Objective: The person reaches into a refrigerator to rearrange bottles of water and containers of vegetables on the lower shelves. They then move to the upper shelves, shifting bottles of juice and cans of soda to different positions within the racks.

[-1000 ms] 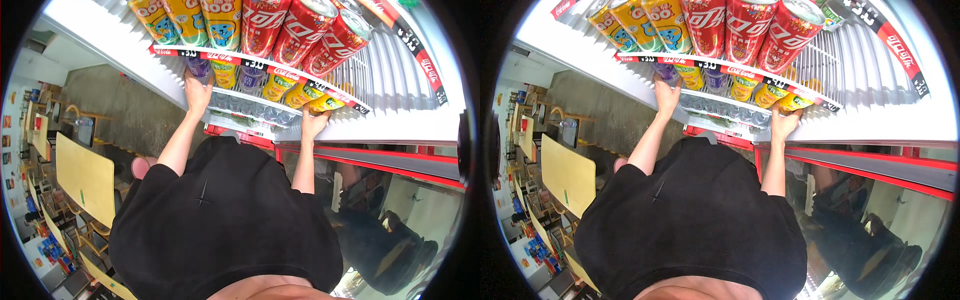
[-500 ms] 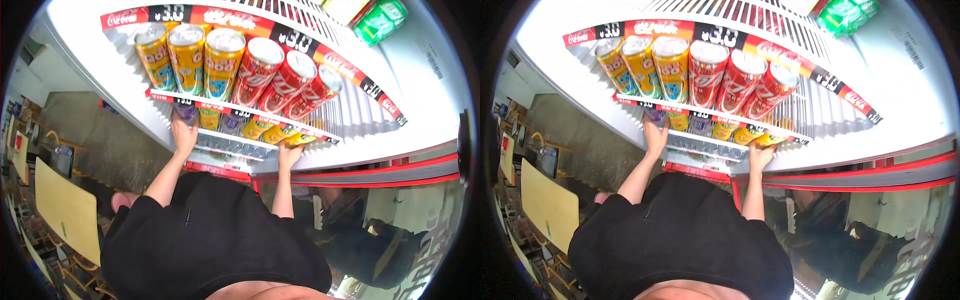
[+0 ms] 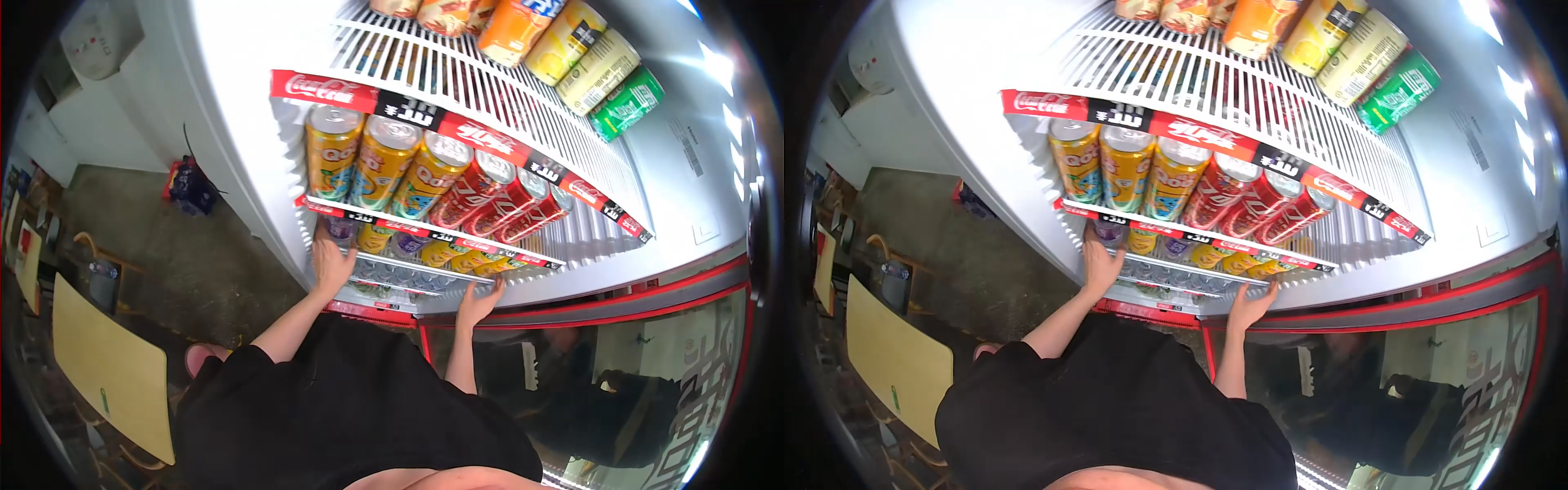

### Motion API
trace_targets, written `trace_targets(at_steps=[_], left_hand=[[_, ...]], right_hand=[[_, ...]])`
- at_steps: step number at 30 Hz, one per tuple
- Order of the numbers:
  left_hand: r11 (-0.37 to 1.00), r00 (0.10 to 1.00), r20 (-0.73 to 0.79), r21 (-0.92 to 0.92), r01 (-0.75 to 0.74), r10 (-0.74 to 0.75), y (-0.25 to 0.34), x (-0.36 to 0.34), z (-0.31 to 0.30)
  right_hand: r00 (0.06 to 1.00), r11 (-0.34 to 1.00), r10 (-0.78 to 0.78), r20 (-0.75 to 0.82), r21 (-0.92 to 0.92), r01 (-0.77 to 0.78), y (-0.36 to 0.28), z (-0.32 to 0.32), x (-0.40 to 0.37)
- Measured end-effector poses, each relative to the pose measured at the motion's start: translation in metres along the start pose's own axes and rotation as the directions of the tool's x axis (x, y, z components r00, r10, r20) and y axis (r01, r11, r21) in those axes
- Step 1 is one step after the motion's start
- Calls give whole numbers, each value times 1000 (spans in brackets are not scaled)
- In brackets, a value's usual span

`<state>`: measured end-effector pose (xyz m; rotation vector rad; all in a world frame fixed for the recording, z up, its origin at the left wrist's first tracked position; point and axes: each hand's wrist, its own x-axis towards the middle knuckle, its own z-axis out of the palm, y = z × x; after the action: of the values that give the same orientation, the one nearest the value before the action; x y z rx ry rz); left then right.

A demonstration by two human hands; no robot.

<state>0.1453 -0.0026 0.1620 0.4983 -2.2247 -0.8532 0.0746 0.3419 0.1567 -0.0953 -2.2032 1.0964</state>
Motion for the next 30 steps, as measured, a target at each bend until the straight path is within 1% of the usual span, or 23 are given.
trace_targets(at_steps=[4, 5, 8, 9, 12, 13, 14, 17, 19, 22, 23, 24, 26, 27, 28, 30], left_hand=[[995, 998, 38, -87, -48, 51, -8, 0, -6], [990, 997, 66, -138, -33, 42, -12, -3, -7], [961, 985, 167, -262, 87, -43, -2, -4, -33], [952, 984, 177, -294, 88, -37, 1, -5, -41], [938, 981, 192, -343, 58, 10, 1, -16, -57], [941, 984, 173, -338, 17, 45, -1, -21, -60], [944, 983, 176, -329, 14, 47, -4, -26, -63], [925, 962, 271, -373, 76, 31, -3, -36, -75], [906, 946, 323, -400, 141, -5, -5, -46, -81], [919, 853, 521, -352, 176, 36, -28, -56, -73], [898, 792, 611, -351, 265, 5, -27, -55, -74], [870, 728, 685, -367, 329, 14, -30, -56, -74], [865, 687, 724, -380, 328, 57, -31, -56, -78], [864, 691, 722, -359, 352, 19, -20, -54, -83], [870, 657, 754, -318, 376, -8, -19, -57, -83], [881, 593, 802, -228, 415, -71, -20, -61, -86]], right_hand=[[977, 979, 202, 63, -47, -199, -4, -7, -62], [974, 973, 216, 68, -97, -209, -5, -7, -76], [929, 935, 337, 151, 61, -349, -9, -7, -101], [953, 955, 288, 91, 45, -293, -15, -4, -103], [951, 968, 238, 196, -133, -215, -25, -15, -97], [975, 984, 157, 156, -107, -141, -42, -16, -91], [975, 985, 154, 157, -106, -139, -53, -18, -86], [978, 988, 128, 166, -108, -111, -84, -29, -74], [982, 994, 103, 159, -45, -97, -96, -29, -72], [987, 997, 65, 150, 31, -70, -108, -25, -62], [990, 1000, -7, 141, 7, 6, -115, -26, -56], [988, 997, -75, 133, -18, 78, -123, -27, -48], [985, 983, -158, 70, 108, 150, -140, -28, -30], [978, 972, -209, 18, 113, 205, -150, -31, -19], [964, 956, -264, -37, 122, 266, -161, -34, -3], [901, 935, -342, -266, 3, 355, -183, -43, 32]])
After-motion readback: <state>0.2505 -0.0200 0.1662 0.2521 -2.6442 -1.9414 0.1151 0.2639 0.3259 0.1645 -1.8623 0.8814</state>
